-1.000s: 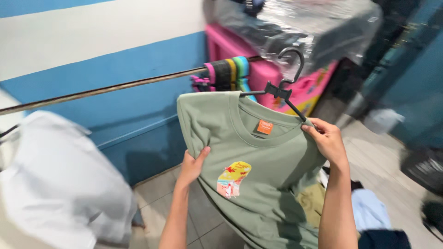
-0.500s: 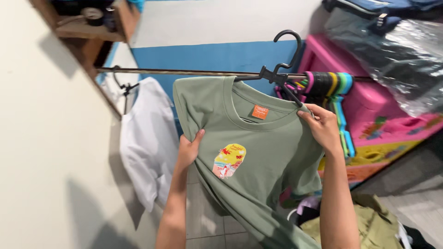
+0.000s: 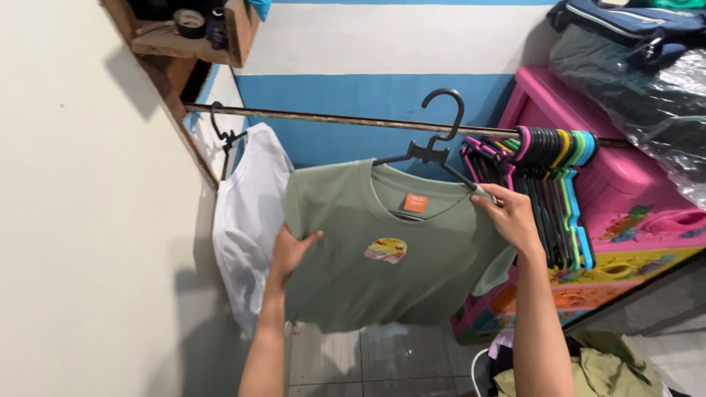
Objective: The person takes t-shirts from a pile, places each on a hanger, and hangs them on a wall-mounted rail. The person handles a white t-shirt, a green t-shirt, and an olive t-shirt, repeating the same sequence for each garment.
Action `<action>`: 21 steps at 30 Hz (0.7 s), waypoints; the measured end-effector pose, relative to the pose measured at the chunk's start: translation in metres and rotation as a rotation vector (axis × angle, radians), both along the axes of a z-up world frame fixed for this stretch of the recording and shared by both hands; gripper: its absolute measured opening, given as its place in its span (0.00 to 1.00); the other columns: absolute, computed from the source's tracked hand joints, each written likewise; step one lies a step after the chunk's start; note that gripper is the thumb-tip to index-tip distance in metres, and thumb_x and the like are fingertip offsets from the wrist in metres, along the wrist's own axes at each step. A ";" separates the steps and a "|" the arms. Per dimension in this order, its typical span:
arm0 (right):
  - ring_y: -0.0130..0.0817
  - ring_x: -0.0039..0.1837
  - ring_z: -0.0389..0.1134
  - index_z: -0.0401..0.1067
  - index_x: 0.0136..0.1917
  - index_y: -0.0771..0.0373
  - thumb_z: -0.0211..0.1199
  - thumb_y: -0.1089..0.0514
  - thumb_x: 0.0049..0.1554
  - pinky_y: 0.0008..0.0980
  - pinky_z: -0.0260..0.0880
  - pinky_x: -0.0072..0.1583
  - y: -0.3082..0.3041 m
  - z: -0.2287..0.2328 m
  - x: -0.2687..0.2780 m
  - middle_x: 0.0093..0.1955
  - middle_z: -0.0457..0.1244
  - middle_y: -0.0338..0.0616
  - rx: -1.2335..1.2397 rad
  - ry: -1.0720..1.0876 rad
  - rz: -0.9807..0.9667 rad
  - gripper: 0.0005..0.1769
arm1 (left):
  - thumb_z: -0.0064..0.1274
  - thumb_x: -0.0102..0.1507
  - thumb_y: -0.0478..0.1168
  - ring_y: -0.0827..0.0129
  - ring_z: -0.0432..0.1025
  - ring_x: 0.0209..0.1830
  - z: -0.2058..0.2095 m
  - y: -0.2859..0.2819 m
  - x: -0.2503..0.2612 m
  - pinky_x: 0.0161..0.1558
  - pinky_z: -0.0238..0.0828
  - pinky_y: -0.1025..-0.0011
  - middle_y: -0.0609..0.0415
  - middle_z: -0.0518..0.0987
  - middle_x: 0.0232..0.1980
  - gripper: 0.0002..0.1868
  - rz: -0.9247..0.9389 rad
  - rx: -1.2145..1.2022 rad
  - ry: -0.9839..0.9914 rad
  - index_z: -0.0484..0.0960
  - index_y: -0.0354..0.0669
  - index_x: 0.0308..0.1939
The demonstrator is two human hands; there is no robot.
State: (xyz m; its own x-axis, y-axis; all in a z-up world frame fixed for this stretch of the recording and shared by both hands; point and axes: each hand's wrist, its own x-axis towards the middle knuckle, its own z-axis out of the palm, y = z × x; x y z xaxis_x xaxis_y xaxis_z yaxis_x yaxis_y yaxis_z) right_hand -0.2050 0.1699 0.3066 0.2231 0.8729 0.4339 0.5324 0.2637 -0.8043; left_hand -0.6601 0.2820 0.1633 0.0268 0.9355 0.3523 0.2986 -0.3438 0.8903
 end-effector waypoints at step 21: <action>0.37 0.34 0.71 0.81 0.52 0.59 0.71 0.54 0.54 0.33 0.69 0.40 -0.037 -0.025 -0.003 0.40 0.71 0.51 0.044 -0.384 -0.132 0.13 | 0.56 0.66 0.48 0.52 0.77 0.51 0.153 -0.029 0.202 0.52 0.71 0.60 0.47 0.83 0.49 0.17 -0.440 0.397 0.190 0.81 0.40 0.52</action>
State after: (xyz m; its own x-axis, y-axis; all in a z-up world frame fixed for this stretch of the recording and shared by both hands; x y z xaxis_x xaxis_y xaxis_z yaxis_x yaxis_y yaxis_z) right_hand -0.2080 0.1330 0.2820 0.1466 0.8263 0.5438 0.8233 0.2028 -0.5301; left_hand -0.4585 0.2525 0.3164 0.4760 0.6213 0.6225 0.1945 -0.7646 0.6145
